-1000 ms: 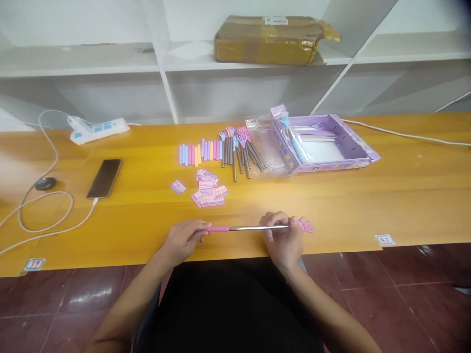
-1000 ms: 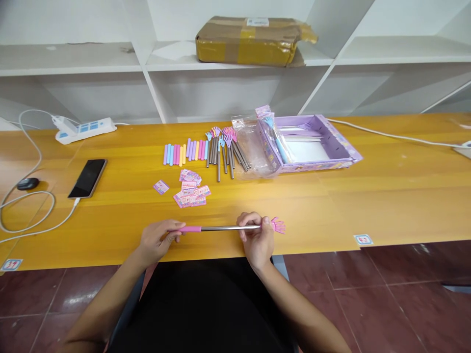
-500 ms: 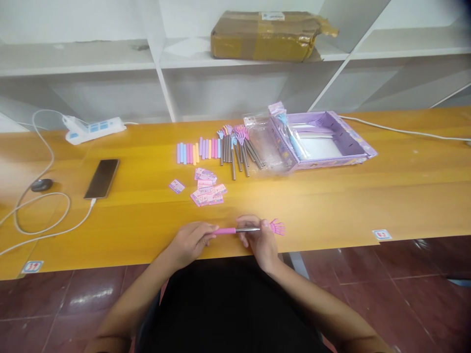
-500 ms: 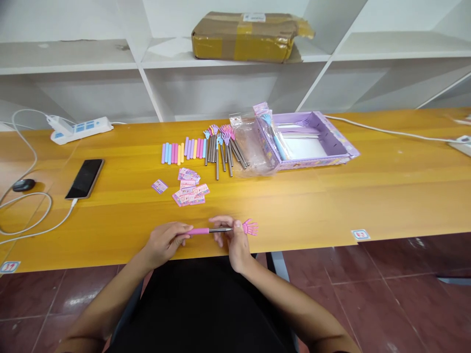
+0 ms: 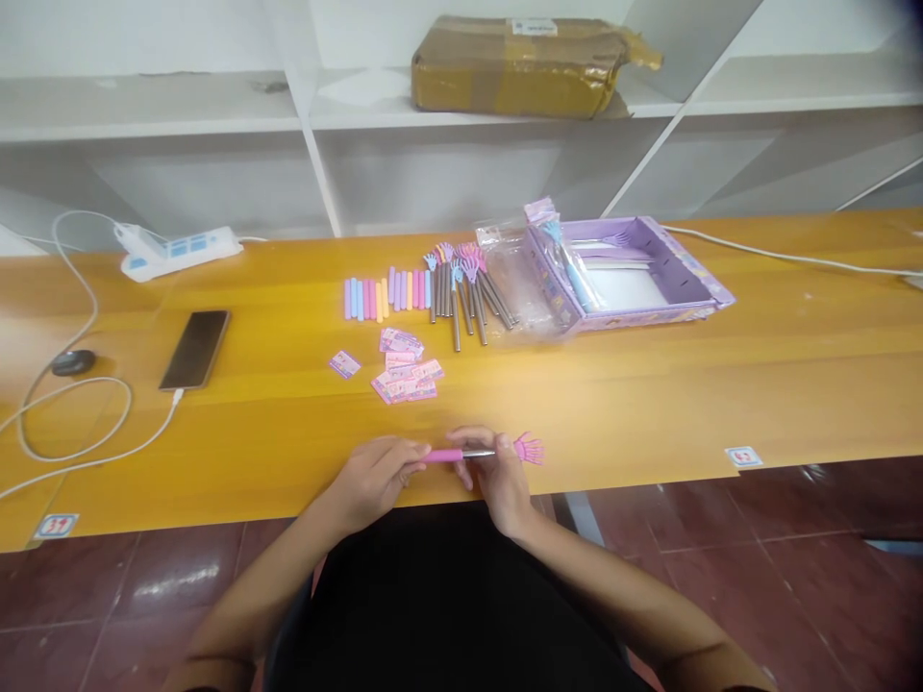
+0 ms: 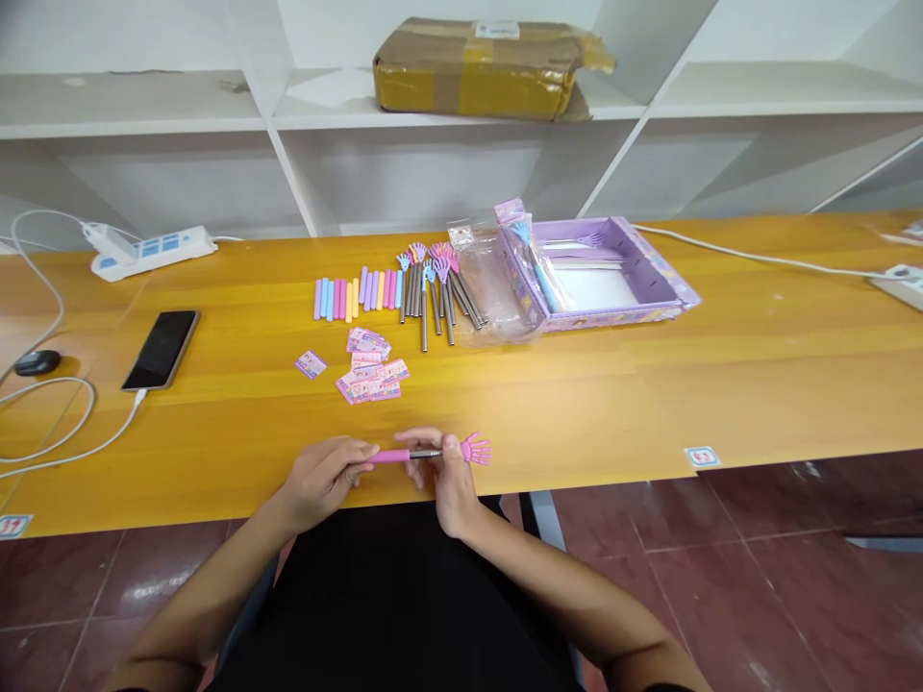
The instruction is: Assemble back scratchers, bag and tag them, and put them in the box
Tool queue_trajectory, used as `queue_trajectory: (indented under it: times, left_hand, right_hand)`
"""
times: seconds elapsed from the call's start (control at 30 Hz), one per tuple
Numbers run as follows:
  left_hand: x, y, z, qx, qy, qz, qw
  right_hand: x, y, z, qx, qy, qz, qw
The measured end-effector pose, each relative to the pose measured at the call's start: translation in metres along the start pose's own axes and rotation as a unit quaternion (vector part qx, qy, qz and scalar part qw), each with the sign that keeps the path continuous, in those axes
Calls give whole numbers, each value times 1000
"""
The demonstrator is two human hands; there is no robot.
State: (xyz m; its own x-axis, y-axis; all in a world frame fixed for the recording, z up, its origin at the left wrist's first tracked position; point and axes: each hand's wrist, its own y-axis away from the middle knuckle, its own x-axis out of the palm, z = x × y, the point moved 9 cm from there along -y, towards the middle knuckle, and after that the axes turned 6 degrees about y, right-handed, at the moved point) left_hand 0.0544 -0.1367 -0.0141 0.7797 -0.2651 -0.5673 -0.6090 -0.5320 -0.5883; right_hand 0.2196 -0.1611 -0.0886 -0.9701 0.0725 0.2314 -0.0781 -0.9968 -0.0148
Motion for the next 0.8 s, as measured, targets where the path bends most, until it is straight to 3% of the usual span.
queue_trajectory:
  times: [0.33,0.5,0.6,0.7,0.8]
  left_hand:
    - [2,0,3,-16,39,17,999]
    - [-11,6,24,-145,25,38,988]
    - [-22,10,36,-208,3,42,977]
    - [-28,10,41,-220,-12,38,975]
    - [-22,9,42,-203,-25,51,978]
  right_hand:
    - [7,7,17,-40,2,-4,999]
    - [8,-4,29,-45,30,48,997]
    - [-11,-14,37,-71,96,34,992]
    - [-39,-18,58,-164,229,-53,958]
    - [-42,-12,79,-284,375,-64,880]
